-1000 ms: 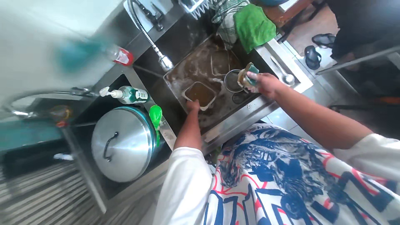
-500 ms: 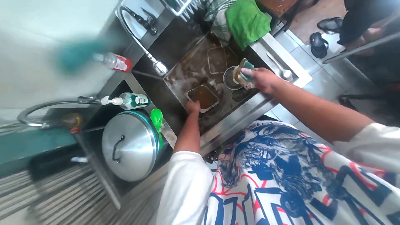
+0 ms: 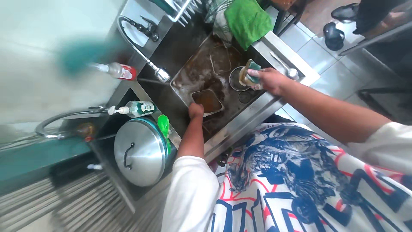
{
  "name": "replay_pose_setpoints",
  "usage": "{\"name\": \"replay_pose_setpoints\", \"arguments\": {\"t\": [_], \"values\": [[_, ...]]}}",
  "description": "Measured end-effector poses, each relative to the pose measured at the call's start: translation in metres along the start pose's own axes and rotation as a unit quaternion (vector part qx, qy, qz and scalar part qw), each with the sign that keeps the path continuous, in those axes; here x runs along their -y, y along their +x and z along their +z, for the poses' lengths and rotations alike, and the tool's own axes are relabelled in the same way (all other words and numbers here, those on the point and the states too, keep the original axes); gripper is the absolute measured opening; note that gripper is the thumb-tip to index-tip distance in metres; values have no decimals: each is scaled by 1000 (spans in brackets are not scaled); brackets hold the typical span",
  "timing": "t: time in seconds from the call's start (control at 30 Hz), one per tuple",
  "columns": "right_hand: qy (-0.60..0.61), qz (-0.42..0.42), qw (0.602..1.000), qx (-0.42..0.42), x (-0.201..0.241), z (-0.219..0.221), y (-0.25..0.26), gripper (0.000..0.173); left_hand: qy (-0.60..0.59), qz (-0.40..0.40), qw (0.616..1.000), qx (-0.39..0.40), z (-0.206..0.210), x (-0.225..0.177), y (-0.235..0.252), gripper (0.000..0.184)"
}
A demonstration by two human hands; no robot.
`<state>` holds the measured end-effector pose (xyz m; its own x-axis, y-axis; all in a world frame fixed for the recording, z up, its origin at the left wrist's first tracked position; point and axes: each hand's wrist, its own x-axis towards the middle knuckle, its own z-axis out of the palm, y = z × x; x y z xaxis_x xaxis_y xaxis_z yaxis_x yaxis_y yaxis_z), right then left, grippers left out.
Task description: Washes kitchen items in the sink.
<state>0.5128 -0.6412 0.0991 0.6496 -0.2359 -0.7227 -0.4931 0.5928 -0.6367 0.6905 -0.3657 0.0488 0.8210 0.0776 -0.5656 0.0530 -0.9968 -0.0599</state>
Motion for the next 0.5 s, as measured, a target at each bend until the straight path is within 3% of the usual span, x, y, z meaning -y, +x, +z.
{"name": "replay_pose_setpoints", "arguments": {"t": [0.5], "values": [[-9,-9,1000,5,-2,-5,-2,48,121,70,990,11,3,-19,-7,49]]}}
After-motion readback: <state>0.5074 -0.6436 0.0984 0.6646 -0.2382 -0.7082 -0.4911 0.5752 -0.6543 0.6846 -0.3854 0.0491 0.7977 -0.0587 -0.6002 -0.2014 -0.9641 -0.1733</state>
